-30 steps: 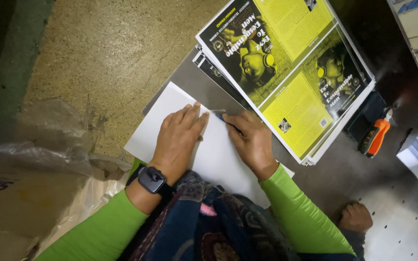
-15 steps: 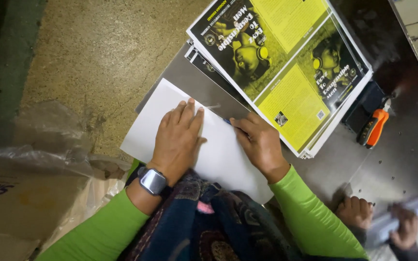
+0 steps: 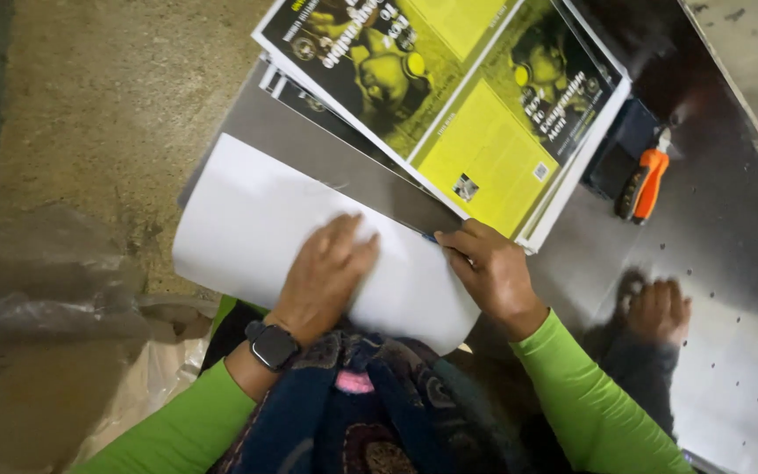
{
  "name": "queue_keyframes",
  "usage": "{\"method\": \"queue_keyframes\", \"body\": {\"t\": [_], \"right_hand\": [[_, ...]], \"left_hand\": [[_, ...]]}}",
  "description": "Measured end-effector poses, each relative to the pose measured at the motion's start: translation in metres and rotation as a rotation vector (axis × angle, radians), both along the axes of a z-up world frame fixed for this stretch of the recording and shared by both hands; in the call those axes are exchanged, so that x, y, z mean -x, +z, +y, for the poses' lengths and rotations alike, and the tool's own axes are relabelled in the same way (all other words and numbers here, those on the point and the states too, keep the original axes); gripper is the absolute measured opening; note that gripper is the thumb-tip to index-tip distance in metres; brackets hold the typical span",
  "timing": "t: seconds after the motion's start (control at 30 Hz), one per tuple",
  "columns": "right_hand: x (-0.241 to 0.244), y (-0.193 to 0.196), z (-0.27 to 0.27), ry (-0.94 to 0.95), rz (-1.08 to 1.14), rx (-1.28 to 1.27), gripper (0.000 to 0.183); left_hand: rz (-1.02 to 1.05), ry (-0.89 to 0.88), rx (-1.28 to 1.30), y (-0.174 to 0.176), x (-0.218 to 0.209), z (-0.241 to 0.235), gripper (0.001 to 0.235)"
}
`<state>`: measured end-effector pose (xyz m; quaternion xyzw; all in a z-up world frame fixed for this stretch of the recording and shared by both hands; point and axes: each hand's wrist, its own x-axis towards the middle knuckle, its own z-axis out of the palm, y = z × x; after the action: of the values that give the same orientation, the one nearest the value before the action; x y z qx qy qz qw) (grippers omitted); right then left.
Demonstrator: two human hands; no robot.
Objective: Aligning and trimming printed sheets of paper using a hand tool on a production table
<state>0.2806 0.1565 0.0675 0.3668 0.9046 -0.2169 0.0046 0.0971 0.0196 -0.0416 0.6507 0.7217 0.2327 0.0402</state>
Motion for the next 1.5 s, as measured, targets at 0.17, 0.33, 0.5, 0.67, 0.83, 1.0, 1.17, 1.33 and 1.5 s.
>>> {"method": "queue_keyframes", "body": {"t": [0.17,0.33,0.5,0.67,0.83,1.0,1.17,1.33,1.5], "right_hand": [[-0.022,-0.004,0.003,0.003,0.041,0.02,0.011],[-0.037,-0.002,0.002,-0.018,0.054,0.015,0.011],[-0.059,0.003,0.002,-0.031,0.044,-0.004,0.009],[-0.085,0.002,-0.002,-0.05,0.018,-0.043,0.007],[-0.114,0.0,-0.005,-0.131,0.03,-0.029,0.012],[-0.139,0.001,-0.006,-0.171,0.022,-0.029,0.012],[-0.156,0.006,-0.009,-0.213,-0.03,-0.041,0.014],[-0.155,0.022,-0.014,-0.312,0.015,0.007,0.015],[-0.077,0.014,-0.021,-0.345,0.378,0.093,0.02]], "left_hand": [[-0.118,-0.29,-0.125,-0.019,-0.027,-0.011,0.038],[0.156,-0.218,-0.02,0.001,-0.042,-0.006,0.051],[0.328,-0.215,0.027,0.004,-0.053,0.003,0.054],[0.331,-0.202,-0.043,0.01,-0.053,0.004,0.048],[0.371,-0.214,-0.044,0.022,-0.05,0.004,0.047],[0.424,-0.241,0.056,0.032,-0.049,0.003,0.047],[0.444,-0.253,0.131,0.028,-0.05,0.003,0.051],[0.353,-0.285,0.199,0.032,-0.048,0.003,0.054],[0.095,-0.224,-0.159,0.014,-0.016,-0.012,0.037]]}}
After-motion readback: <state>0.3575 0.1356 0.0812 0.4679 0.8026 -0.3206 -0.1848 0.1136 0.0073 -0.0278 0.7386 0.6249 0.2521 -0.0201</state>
